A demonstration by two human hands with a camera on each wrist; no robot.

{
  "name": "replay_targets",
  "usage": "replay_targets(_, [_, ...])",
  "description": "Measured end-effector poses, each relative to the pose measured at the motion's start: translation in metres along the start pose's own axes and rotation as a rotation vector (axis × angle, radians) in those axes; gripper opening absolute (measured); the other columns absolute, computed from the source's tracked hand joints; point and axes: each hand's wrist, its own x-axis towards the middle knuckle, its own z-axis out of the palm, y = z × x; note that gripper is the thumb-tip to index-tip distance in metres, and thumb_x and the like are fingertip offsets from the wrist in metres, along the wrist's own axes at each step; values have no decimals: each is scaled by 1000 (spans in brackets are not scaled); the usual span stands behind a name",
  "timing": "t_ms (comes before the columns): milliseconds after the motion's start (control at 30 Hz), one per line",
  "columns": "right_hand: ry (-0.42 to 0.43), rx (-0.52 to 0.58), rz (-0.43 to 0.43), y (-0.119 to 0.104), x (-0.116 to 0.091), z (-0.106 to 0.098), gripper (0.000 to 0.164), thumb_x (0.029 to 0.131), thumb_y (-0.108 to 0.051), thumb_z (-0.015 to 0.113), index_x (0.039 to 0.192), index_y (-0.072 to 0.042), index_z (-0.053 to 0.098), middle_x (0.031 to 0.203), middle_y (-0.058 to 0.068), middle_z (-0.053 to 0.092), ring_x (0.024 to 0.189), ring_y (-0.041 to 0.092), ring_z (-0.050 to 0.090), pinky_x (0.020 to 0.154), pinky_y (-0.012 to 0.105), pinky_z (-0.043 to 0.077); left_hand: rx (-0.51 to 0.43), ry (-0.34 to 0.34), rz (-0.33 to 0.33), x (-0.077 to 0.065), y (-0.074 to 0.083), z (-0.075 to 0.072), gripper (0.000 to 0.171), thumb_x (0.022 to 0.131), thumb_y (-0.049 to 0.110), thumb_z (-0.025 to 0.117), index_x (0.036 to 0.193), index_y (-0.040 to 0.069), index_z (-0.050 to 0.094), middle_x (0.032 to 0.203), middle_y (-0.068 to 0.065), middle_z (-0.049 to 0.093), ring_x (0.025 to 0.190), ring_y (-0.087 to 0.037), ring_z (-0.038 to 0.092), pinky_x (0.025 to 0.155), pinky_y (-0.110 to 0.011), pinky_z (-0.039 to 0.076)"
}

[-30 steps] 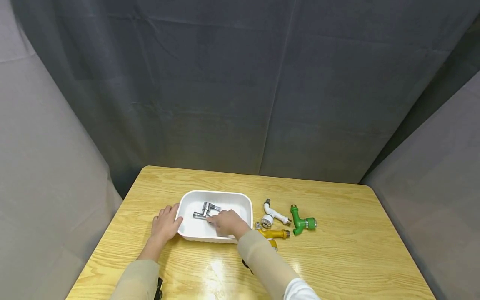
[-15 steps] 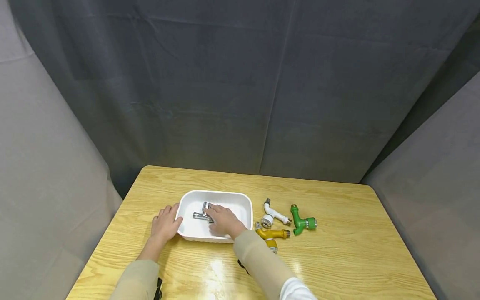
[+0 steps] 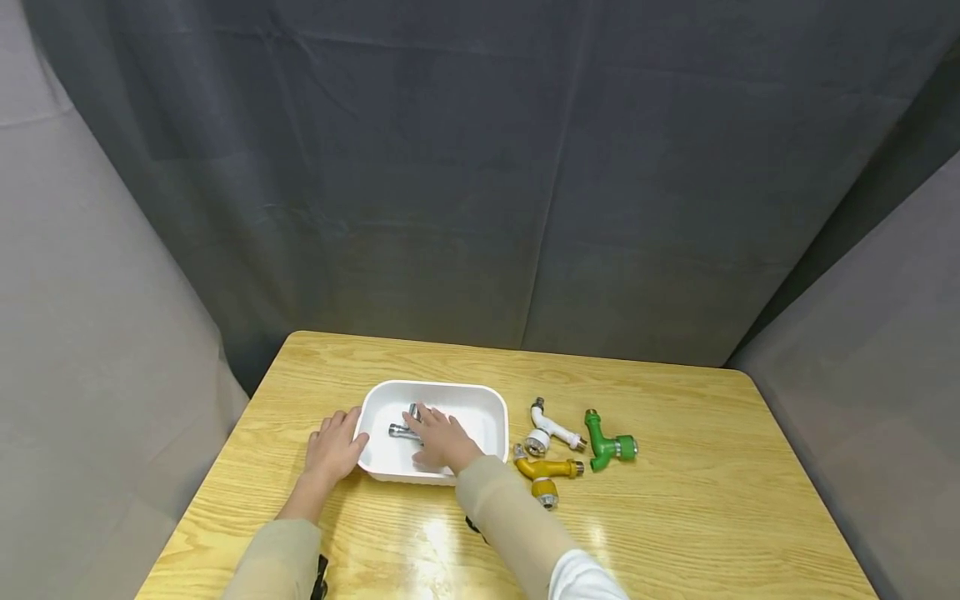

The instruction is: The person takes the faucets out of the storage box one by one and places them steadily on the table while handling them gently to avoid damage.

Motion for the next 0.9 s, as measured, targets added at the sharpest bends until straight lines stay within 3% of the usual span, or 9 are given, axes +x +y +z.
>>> replay_targets(333, [29,-82,1,1,2,5,65,86,-35,59,144,-28,29,153,0,12,137,25,21,108,46,22,5,-3,0,1,0,1,55,91,35,42,140,12,35,129,-18,44,118,-37,37,91,-58,32])
replay_targets(633, [-2,36,-12,1,0,6,66,86,-28,60,144,-25,29,154,0,5,125,23,43,95,35,41,3,1,-1,0,1,1,54,91,35,42,139,11,36,129,-18,44,119,-37,38,92,-58,32])
replay_targets(900, [11,70,-15,2,-6,4,63,85,-17,58,143,-24,33,153,1,9,114,23,51,86,31,45,-1,5,7,0,1,1,54,91,35,42,139,11,35,129,-18,44,119,-37,37,91,-58,32])
